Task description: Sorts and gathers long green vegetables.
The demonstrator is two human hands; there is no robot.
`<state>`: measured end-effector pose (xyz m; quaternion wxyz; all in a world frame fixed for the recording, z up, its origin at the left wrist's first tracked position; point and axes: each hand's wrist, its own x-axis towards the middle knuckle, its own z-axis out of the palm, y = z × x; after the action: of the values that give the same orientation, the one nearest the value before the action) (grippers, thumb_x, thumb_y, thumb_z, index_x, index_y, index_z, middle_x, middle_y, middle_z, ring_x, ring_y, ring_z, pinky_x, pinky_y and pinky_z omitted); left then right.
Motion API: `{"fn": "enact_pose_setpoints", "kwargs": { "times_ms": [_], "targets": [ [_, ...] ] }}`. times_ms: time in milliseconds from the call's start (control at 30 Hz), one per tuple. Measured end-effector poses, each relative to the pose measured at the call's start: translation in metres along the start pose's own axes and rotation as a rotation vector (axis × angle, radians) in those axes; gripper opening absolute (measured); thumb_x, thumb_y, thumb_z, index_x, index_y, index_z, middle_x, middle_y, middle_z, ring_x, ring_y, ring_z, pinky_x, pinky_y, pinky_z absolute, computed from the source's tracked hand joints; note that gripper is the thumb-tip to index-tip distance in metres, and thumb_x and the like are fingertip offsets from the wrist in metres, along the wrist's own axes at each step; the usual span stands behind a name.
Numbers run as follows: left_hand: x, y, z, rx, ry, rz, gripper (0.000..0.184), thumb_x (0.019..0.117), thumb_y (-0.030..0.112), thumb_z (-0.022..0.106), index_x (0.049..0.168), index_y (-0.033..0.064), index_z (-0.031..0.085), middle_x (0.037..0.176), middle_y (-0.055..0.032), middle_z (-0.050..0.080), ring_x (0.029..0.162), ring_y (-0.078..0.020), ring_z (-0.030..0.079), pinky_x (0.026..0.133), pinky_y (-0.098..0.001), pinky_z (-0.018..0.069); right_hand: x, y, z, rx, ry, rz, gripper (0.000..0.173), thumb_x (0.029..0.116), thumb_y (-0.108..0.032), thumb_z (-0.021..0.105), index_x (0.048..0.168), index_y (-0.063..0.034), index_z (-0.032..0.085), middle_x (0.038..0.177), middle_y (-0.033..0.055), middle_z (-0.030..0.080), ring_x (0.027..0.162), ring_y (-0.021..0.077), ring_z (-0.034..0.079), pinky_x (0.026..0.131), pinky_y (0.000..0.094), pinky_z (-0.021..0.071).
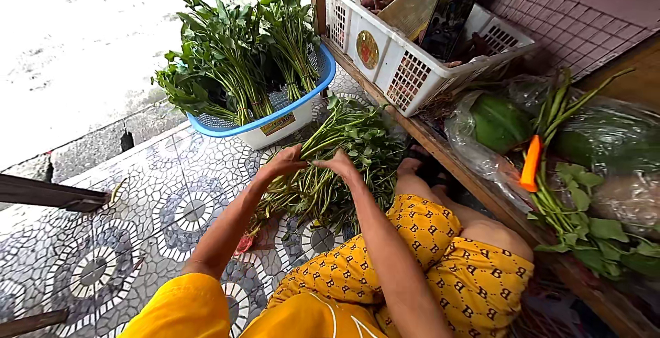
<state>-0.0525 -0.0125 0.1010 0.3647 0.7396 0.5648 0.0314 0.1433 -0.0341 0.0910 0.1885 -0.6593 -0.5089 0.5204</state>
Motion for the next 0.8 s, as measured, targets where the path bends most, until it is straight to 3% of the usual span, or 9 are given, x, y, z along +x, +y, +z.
{"fn": "enact_pose_setpoints", "kwargs": {
  "times_ms": [100,167,233,333,433,533,567,667,800],
  "targets": [
    [-0.022,0.013,-0.045,0.333,0.053,-0.011,0.032,0.0927,0.016,0.072,0.114,-0.0060,0.061,0.095,-0.0282,0.066,0.092,-0.0486,0.066,0.079,-0.0680,0.0482,-0.035,-0.020,-0.005,-0.439,0.279,-0.255,0.053,0.0857,-0.032,0.085,0.121,0.0029,0.066,0.114,0.0256,0.069,0.111,0.0431,0.066,0.092,0.0604,0.0518],
    [-0.030,0.037,-0.063,0.560,-0.011,-0.048,0.029,0.0933,0.014,0.069,0.114,-0.0040,0.061,0.099,-0.0268,0.067,0.097,-0.0479,0.066,0.081,-0.0670,0.0478,-0.038,-0.027,0.005,-0.569,0.453,-0.638,0.073,0.0735,-0.027,0.093,0.132,0.0021,0.061,0.131,0.0252,0.062,0.128,0.0425,0.056,0.105,0.0584,0.0453],
    [-0.037,0.057,-0.067,0.717,-0.046,0.004,0.027,0.0939,0.010,0.066,0.117,-0.0020,0.063,0.104,-0.0258,0.069,0.099,-0.0474,0.066,0.083,-0.0654,0.0481,-0.033,-0.041,0.012,-0.734,0.374,-0.844,0.107,0.0652,-0.029,0.097,0.153,-0.0013,0.043,0.147,0.0258,0.053,0.143,0.0451,0.043,0.120,0.0649,0.0245],
    [-0.043,0.071,-0.065,0.875,0.007,0.200,0.019,0.0973,0.004,0.061,0.114,0.0000,0.067,0.104,-0.0205,0.070,0.101,-0.0414,0.067,0.092,-0.0615,0.0448,-0.036,-0.067,0.013,-0.738,0.180,-0.684,0.076,0.0859,-0.020,0.081,0.151,-0.0059,0.044,0.110,0.0222,0.072,0.106,0.0424,0.069,0.093,0.0607,0.0502],
    [-0.047,0.065,-0.066,0.821,0.474,0.477,0.030,0.0899,-0.005,0.069,0.119,-0.0020,0.069,0.119,-0.0228,0.068,0.123,-0.0452,0.058,0.116,-0.0754,0.0167,-0.037,-0.063,0.012,-0.334,0.205,-0.560,0.058,0.0893,-0.016,0.078,0.139,-0.0004,0.052,0.102,0.0313,0.069,0.094,0.0511,0.068,0.078,0.0672,0.0540],
    [-0.065,0.076,-0.072,0.599,0.998,0.488,0.062,0.0921,0.016,0.075,0.146,-0.0014,0.051,0.148,-0.0248,0.052,0.144,-0.0464,0.041,0.116,-0.0745,0.0161,-0.034,-0.048,0.010,0.108,0.255,-0.475,0.047,0.0917,-0.014,0.074,0.132,0.0022,0.056,0.091,0.0234,0.067,0.069,0.0337,0.066,0.064,0.0509,0.0568],
    [-0.072,0.079,-0.068,0.400,1.011,0.384,0.064,0.0948,0.026,0.073,0.146,-0.0043,0.049,0.147,-0.0268,0.052,0.142,-0.0466,0.043,0.117,-0.0703,0.0216,-0.033,-0.042,0.012,0.248,0.265,-0.454,0.041,0.0927,-0.014,0.072,0.127,0.0029,0.058,0.083,0.0183,0.066,0.060,0.0256,0.062,0.059,0.0436,0.0559],
    [-0.069,0.080,-0.045,-0.272,0.501,0.114,0.073,0.1003,0.045,0.063,0.149,-0.0047,0.042,0.140,-0.0264,0.057,0.130,-0.0387,0.056,0.109,-0.0576,0.0443,-0.042,-0.036,0.022,0.426,0.343,-0.439,0.028,0.0961,-0.018,0.070,0.112,0.0038,0.060,0.072,0.0105,0.062,0.054,0.0168,0.057,0.054,0.0354,0.0536],
    [-0.048,0.096,-0.008,-0.650,0.313,0.285,0.059,0.0951,0.031,0.073,0.137,-0.0025,0.050,0.114,-0.0179,0.066,0.101,-0.0229,0.065,0.093,-0.0443,0.0538,-0.077,-0.043,0.039,0.164,0.534,-0.463,0.035,0.1021,-0.013,0.062,0.126,0.0117,0.057,0.111,0.0330,0.065,0.105,0.0458,0.065,0.093,0.0601,0.0514]
  ]
}}
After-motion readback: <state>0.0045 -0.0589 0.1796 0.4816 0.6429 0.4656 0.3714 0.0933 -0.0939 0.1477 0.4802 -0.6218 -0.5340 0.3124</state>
